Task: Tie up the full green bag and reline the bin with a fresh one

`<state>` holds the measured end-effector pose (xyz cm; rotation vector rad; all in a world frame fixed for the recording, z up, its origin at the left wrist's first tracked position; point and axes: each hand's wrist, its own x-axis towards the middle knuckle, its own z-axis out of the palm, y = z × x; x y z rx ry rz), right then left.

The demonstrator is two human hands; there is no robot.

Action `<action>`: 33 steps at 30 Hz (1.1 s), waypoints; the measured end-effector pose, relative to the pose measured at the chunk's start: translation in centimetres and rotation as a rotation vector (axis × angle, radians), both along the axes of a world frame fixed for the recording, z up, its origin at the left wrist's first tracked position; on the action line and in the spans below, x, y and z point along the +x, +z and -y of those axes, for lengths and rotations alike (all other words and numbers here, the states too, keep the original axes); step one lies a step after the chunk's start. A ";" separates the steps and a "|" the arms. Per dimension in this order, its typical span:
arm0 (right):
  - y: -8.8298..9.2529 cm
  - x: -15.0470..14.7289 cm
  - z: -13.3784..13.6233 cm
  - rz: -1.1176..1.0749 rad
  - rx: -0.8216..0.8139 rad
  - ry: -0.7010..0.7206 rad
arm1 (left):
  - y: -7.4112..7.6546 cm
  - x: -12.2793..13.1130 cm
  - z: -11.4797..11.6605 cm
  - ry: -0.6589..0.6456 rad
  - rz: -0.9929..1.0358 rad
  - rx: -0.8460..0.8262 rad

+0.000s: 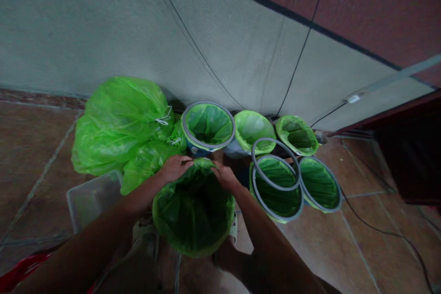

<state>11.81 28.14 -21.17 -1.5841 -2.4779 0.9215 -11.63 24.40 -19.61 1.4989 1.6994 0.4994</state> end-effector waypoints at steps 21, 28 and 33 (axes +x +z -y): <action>2.2 2.6 3.9 -0.087 0.190 -0.456 | 2.5 -0.5 0.2 0.058 -0.171 -0.005; 3.1 -2.9 -2.0 -0.060 0.174 0.004 | 0.9 -0.8 -1.0 0.024 -0.194 -0.132; 0.9 -2.3 -2.4 0.007 0.081 0.202 | -0.2 0.2 0.9 -0.076 -0.201 -0.011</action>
